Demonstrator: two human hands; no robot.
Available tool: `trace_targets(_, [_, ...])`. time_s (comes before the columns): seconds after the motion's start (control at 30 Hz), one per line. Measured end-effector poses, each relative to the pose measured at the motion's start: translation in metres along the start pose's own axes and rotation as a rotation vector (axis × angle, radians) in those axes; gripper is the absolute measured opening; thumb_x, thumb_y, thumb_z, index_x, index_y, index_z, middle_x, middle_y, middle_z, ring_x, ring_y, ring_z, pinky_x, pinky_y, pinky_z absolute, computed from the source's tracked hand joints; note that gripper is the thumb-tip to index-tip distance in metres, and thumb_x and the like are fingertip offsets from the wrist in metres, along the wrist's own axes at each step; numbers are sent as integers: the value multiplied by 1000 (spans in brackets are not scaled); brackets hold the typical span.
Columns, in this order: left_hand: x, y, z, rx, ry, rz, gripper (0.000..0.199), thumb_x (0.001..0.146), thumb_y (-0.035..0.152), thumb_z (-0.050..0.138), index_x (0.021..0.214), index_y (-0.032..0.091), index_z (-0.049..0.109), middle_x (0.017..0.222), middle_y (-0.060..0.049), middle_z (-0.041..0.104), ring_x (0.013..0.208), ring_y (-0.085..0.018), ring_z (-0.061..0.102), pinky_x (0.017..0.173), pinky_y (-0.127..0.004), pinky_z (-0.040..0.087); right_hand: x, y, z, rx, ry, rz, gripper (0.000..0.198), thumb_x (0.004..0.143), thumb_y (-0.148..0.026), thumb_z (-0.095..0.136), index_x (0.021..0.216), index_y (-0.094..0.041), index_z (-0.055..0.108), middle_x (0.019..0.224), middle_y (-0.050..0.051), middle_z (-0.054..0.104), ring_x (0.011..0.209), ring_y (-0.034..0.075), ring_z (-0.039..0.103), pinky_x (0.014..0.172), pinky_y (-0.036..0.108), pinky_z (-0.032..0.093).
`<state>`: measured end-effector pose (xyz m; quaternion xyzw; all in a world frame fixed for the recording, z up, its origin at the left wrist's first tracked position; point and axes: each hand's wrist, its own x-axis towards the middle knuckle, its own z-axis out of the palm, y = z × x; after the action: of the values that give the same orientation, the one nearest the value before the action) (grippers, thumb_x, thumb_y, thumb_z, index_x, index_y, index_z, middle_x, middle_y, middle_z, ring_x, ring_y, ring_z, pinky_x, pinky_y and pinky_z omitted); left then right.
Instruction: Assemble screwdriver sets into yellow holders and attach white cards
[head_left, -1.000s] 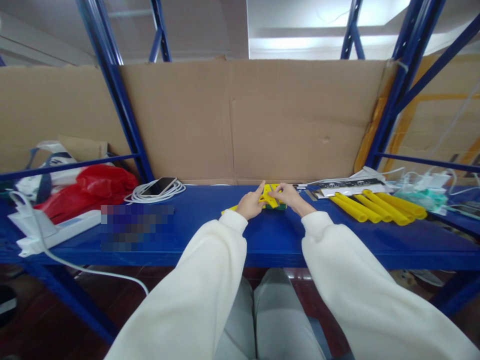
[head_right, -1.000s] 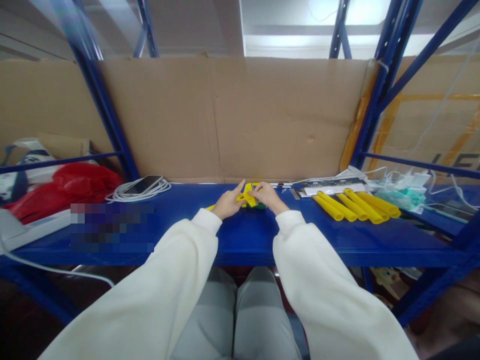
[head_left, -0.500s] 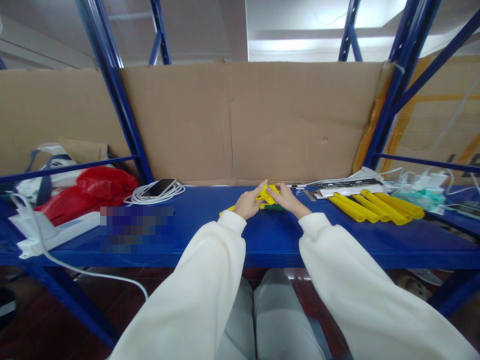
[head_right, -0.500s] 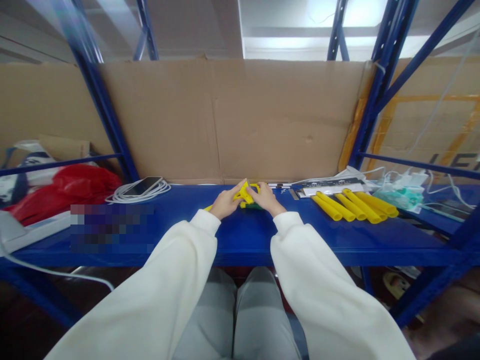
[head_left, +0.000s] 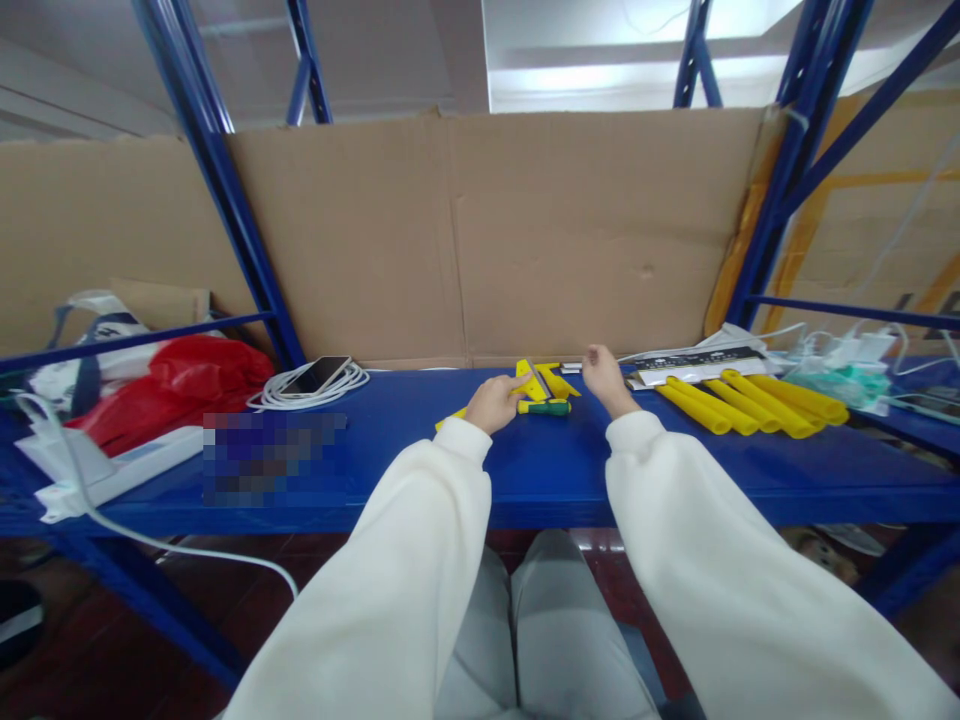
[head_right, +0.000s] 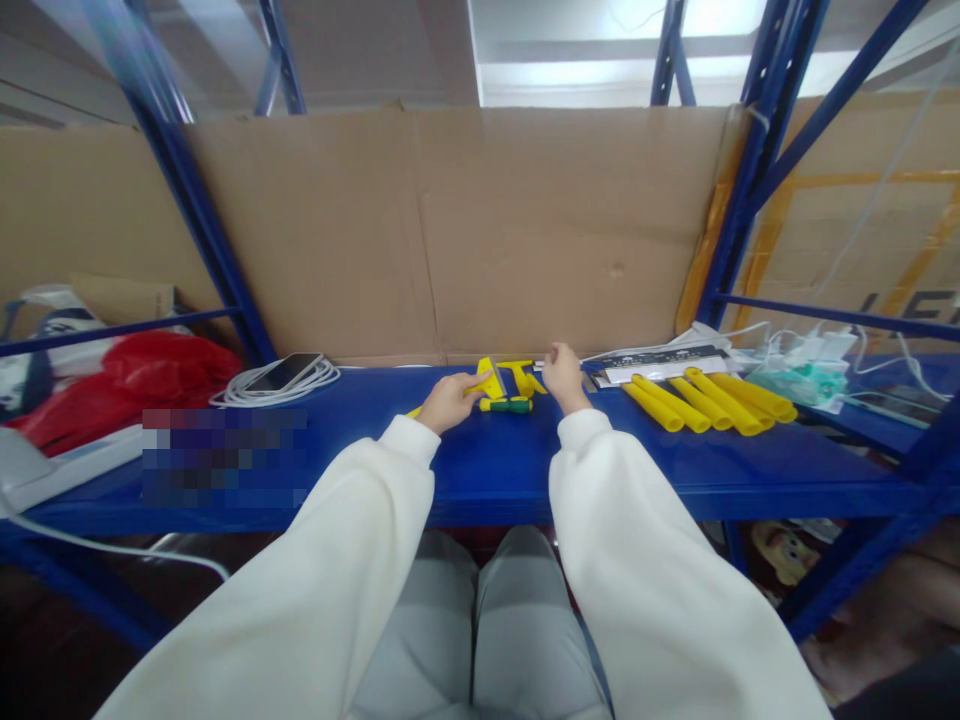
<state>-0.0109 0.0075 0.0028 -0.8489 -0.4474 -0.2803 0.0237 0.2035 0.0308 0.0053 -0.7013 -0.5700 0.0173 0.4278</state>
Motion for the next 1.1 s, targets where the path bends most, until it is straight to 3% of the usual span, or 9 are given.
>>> trace_targets(0.13, [-1, 3, -1, -30, 1, -7, 46, 89, 13, 57, 133, 25, 62, 118, -7, 71, 110, -20, 65, 98, -28, 47, 1, 28, -18, -254, -15, 112, 47, 87, -11, 46, 131, -18, 61, 137, 17, 55, 130, 31, 48, 104, 46, 41])
trace_targets(0.33, [-2, 4, 0, -84, -38, -31, 40, 86, 14, 63, 125, 25, 68, 123, -7, 70, 115, -23, 64, 101, -31, 46, 0, 48, -18, -403, -159, 141, 47, 84, -9, 46, 121, -28, 70, 146, 8, 50, 141, 33, 35, 113, 64, 24])
trace_targets(0.7, [4, 2, 9, -243, -68, -71, 36, 80, 16, 71, 116, 21, 73, 116, -8, 71, 108, -23, 68, 97, -30, 48, 8, 51, 2, -559, -322, 37, 55, 91, -21, 35, 143, -30, 51, 162, 7, 27, 151, 32, 14, 115, 67, 11])
trace_targets(0.93, [3, 4, 8, -205, -80, -60, 35, 81, 17, 71, 116, 23, 73, 116, -7, 71, 109, -22, 68, 98, -28, 48, 7, 42, -2, -599, -293, -75, 44, 90, -18, 39, 125, -20, 67, 151, 15, 42, 145, 36, 25, 113, 67, 16])
trace_targets(1.0, [3, 4, 8, -209, -70, -63, 34, 81, 17, 71, 114, 24, 74, 115, -6, 72, 110, -22, 68, 98, -29, 48, 5, 37, -3, -583, -267, -117, 38, 90, -20, 43, 116, -17, 70, 143, 18, 50, 140, 35, 33, 112, 63, 22])
trace_targets(1.1, [2, 4, 8, -206, -62, -62, 34, 80, 17, 72, 113, 25, 74, 113, -6, 72, 108, -22, 68, 95, -29, 49, 4, 29, -3, -538, -279, -51, 33, 86, -16, 46, 107, -14, 72, 131, 21, 56, 131, 35, 42, 105, 56, 35])
